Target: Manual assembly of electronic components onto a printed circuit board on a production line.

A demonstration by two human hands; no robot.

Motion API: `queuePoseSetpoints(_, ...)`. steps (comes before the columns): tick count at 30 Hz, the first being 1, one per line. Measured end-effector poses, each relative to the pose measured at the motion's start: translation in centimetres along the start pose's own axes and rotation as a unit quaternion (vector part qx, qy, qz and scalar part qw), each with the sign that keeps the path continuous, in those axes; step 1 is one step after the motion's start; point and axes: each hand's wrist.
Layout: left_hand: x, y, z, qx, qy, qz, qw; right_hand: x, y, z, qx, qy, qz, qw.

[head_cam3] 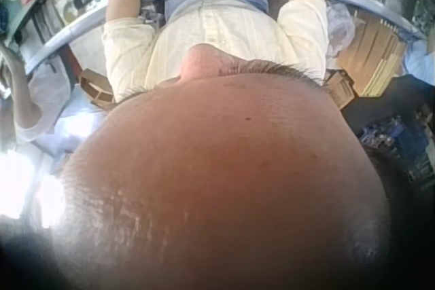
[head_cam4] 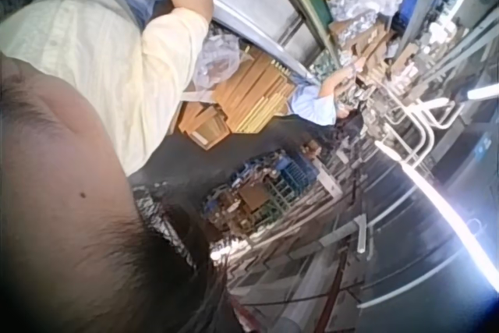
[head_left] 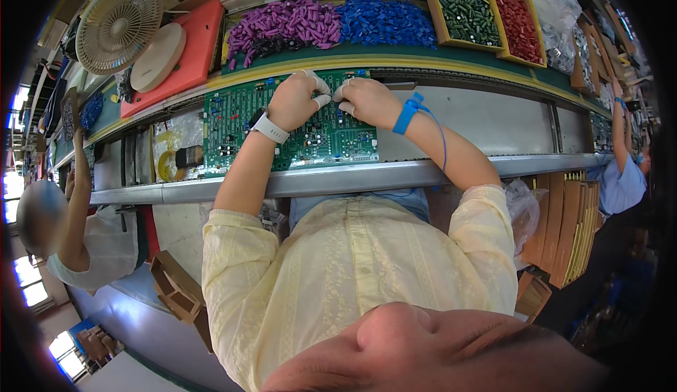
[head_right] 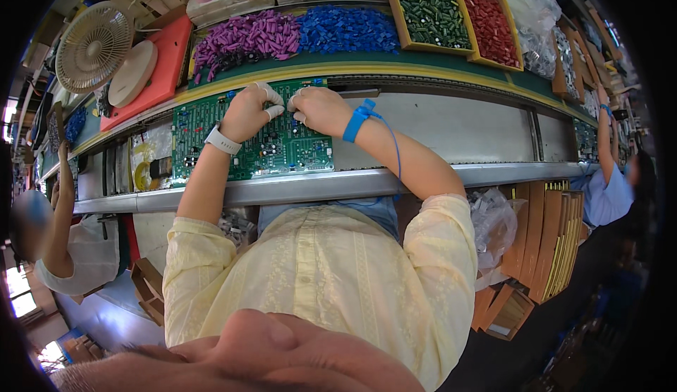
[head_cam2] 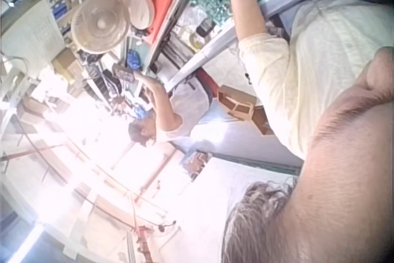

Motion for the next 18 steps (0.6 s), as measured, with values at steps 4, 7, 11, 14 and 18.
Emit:
queuePoseSetpoints(4,0.1,-0.5,0.1,0.033,-0.022,-0.007,0.999,1.3,2.5,2.4,0.033,-0.026,0.035,0.998)
queuePoseSetpoints(7,0.1,-0.8,0.0,0.031,-0.016,-0.007,0.999,2.9,3.6,5.7,-0.107,-0.073,0.179,0.975)
queuePoseSetpoints(11,0.2,-1.4,-0.5,0.021,-0.024,-0.017,0.999,3.4,2.3,8.6,-0.197,-0.125,0.234,0.944)
queuePoseSetpoints(14,0.3,-1.5,-0.4,0.022,-0.019,-0.024,0.999,3.6,2.3,9.0,-0.185,-0.118,0.214,0.952)
queuePoseSetpoints(18,0.3,-1.6,-0.5,0.018,-0.019,-0.036,0.999,3.6,2.4,9.1,-0.139,-0.123,0.198,0.963)
Point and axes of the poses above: each hand's wrist, its own x-axis towards the middle knuckle, its own y-axis out of the back of the hand, z = x × y, and after that the axes turned 7 degrees about -y, right-handed
